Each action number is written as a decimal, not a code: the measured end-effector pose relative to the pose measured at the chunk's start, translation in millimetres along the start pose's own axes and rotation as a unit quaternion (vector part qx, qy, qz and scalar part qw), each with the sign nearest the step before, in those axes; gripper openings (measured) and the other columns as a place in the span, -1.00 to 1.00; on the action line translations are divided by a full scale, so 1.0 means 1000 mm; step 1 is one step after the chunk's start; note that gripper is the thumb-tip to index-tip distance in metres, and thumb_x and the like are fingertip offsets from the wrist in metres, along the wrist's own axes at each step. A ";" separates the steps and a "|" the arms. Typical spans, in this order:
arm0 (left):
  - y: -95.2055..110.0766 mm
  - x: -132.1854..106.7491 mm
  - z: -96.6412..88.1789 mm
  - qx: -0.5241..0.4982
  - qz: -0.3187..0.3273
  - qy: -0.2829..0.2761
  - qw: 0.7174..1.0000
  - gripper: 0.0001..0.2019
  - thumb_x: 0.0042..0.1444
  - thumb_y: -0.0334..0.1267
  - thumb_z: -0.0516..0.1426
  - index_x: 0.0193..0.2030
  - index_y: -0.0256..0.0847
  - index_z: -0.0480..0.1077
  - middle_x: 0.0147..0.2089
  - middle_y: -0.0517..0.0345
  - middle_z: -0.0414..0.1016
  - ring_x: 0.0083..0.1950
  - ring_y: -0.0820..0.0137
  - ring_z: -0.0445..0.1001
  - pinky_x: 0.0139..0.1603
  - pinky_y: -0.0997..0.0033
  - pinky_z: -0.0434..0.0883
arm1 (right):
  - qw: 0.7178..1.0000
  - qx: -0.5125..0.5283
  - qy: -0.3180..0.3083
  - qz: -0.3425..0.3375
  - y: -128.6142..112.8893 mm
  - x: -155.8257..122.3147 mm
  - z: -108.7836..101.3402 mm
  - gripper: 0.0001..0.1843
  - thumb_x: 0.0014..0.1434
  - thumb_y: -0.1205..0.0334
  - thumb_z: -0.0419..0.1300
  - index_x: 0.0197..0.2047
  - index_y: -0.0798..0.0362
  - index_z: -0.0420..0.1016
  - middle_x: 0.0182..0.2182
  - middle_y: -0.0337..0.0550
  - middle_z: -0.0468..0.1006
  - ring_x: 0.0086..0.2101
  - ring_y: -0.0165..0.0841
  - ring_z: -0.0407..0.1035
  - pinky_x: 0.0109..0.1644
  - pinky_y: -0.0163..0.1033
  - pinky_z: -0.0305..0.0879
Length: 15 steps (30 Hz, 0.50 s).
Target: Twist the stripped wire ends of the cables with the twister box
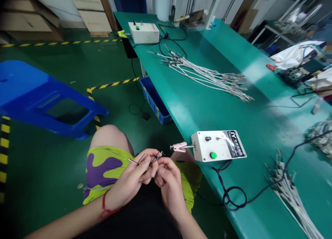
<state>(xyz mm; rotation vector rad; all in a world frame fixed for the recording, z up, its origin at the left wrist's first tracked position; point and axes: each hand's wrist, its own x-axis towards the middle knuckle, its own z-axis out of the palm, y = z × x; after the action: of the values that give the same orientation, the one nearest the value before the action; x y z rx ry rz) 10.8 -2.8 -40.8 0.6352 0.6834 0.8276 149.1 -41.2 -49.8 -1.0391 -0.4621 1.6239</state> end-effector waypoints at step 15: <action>0.007 -0.004 -0.005 0.157 -0.055 -0.122 0.978 -0.50 0.51 0.10 -0.07 -0.37 -0.21 0.27 -0.48 0.26 0.16 -0.49 0.46 0.11 -0.44 0.36 0.10 | 0.994 -0.092 0.065 0.013 -0.010 0.014 0.002 -0.78 0.12 0.09 0.48 -0.36 0.05 0.63 -0.40 -0.19 0.52 -0.41 -0.40 0.29 -0.32 -0.28 0.26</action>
<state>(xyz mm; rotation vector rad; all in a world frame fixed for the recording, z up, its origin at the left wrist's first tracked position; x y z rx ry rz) 1.9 -1.2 -38.2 0.9589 0.6223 0.5306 152.7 -25.1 -46.5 -1.2842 -0.5190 1.5469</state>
